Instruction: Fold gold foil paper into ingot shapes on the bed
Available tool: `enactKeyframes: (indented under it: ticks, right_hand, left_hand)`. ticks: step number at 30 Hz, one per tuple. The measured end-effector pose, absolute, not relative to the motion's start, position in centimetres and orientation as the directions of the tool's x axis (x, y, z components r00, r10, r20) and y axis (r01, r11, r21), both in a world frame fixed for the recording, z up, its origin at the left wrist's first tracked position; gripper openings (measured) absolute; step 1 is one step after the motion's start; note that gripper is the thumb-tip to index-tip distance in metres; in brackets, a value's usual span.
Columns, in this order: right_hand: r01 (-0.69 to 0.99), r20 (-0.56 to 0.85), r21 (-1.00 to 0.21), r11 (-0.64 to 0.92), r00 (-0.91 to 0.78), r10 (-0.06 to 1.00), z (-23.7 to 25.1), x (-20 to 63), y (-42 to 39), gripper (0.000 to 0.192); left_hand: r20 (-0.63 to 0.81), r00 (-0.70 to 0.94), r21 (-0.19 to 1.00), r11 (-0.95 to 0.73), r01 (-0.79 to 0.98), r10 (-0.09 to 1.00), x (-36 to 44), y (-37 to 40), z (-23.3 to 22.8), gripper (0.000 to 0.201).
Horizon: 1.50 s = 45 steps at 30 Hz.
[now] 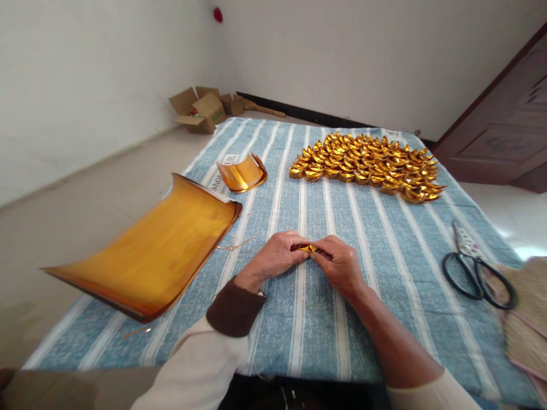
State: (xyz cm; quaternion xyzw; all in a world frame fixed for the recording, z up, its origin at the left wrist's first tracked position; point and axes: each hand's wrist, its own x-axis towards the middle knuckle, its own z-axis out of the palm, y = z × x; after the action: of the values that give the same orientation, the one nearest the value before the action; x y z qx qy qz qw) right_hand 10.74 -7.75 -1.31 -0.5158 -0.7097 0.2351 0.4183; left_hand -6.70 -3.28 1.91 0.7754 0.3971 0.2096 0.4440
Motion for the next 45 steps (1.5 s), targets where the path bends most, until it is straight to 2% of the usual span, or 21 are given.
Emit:
enactKeyframes:
  ticks: [4, 11, 27, 35, 45]
  right_hand:
    - [0.546, 0.363, -0.757, 0.359, -0.106, 0.926, -1.5, 10.7, -7.7, 0.016]
    - [0.533, 0.371, -0.765, 0.36, -0.091, 0.924, -1.5, 10.5, -7.8, 0.015]
    - [0.545, 0.349, -0.778, 0.313, -0.039, 0.936, -1.7, 10.2, -7.9, 0.013]
    - [0.54, 0.314, -0.803, 0.25, 0.027, 0.949, -1.8, 10.0, -8.0, 0.009]
    - [0.491, 0.229, -0.855, 0.169, 0.064, 0.971, -0.5, 9.8, -8.4, 0.015]
  left_hand:
    - [-0.042, 0.582, 0.865, -0.262, 0.428, 0.812, -6.7, -3.3, 1.9, 0.023]
    - [-0.092, 0.44, 0.869, -0.144, 0.474, 0.893, -6.0, -3.5, 0.9, 0.022]
    - [-0.126, 0.3, 0.87, -0.04, 0.492, 0.945, -5.1, -4.0, 0.9, 0.02]
    - [-0.122, 0.303, 0.868, -0.046, 0.494, 0.945, -5.1, -4.1, 1.2, 0.021]
    - [-0.089, 0.297, 0.84, -0.088, 0.536, 0.951, -4.9, -4.1, 1.0, 0.019]
